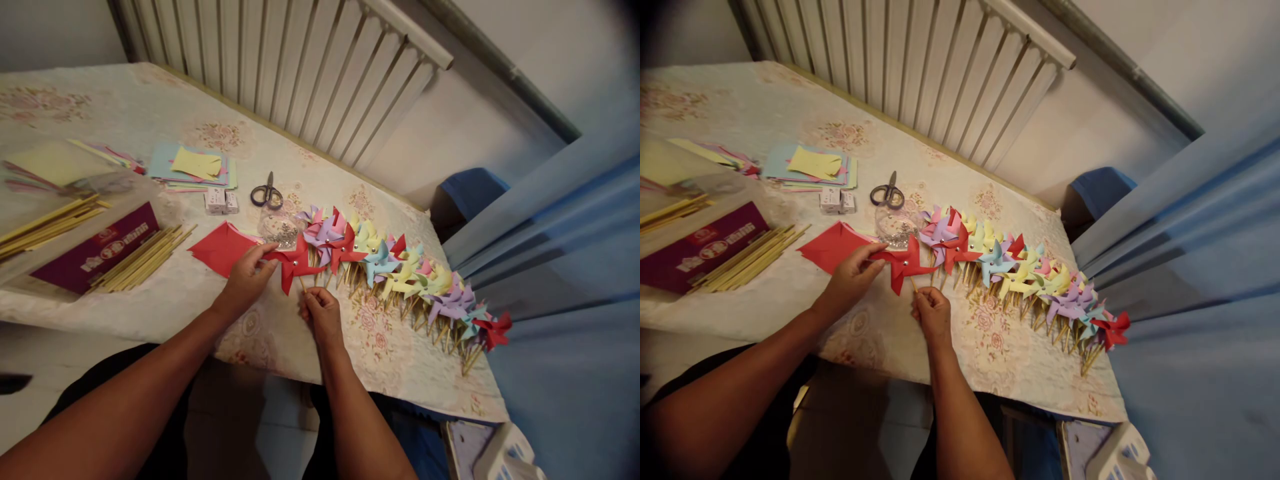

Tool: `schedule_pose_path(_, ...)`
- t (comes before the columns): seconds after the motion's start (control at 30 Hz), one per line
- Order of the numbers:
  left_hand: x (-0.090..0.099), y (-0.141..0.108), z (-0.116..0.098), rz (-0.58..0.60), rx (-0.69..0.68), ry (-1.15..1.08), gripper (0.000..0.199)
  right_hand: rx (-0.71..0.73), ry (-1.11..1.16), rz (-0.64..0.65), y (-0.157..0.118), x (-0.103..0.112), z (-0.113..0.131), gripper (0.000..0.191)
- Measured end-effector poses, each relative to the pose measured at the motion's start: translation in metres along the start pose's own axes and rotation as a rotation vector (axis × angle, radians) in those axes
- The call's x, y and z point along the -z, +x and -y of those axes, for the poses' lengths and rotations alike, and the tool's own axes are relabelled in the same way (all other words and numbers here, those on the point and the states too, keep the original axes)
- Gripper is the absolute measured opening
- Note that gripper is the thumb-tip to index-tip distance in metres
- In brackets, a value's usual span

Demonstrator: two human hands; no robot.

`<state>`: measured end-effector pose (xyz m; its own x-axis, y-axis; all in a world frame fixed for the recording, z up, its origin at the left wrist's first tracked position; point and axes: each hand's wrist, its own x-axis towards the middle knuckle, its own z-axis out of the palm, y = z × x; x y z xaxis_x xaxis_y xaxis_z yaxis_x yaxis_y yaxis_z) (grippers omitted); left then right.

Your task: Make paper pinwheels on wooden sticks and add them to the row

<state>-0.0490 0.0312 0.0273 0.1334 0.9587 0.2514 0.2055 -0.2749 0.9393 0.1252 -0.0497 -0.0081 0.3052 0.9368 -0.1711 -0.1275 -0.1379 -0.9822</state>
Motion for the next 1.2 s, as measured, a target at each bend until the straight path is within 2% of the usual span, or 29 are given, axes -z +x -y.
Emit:
schedule_pose_path(0.2, -0.002, 0.004, 0.011, 0.014, -0.202, 0.196, 0.032, 0.008, -0.056, -0.001, -0.001, 0.0, 0.001, 0.019)
schedule_pose_path(0.37, -0.002, 0.005, 0.014, 0.005, -0.294, 0.283, 0.032, 0.014, -0.069, -0.008, -0.003, 0.0, 0.004, 0.02)
schedule_pose_path(0.9, -0.004, 0.004, 0.021, 0.032, -0.357, 0.348, 0.036, -0.016, -0.068, -0.011, -0.005, -0.002, 0.008, 0.021)
schedule_pose_path(1.2, -0.004, 0.003, 0.018, 0.04, -0.35, 0.343, 0.036, -0.013, -0.068, -0.006, -0.002, 0.0, 0.001, 0.021)
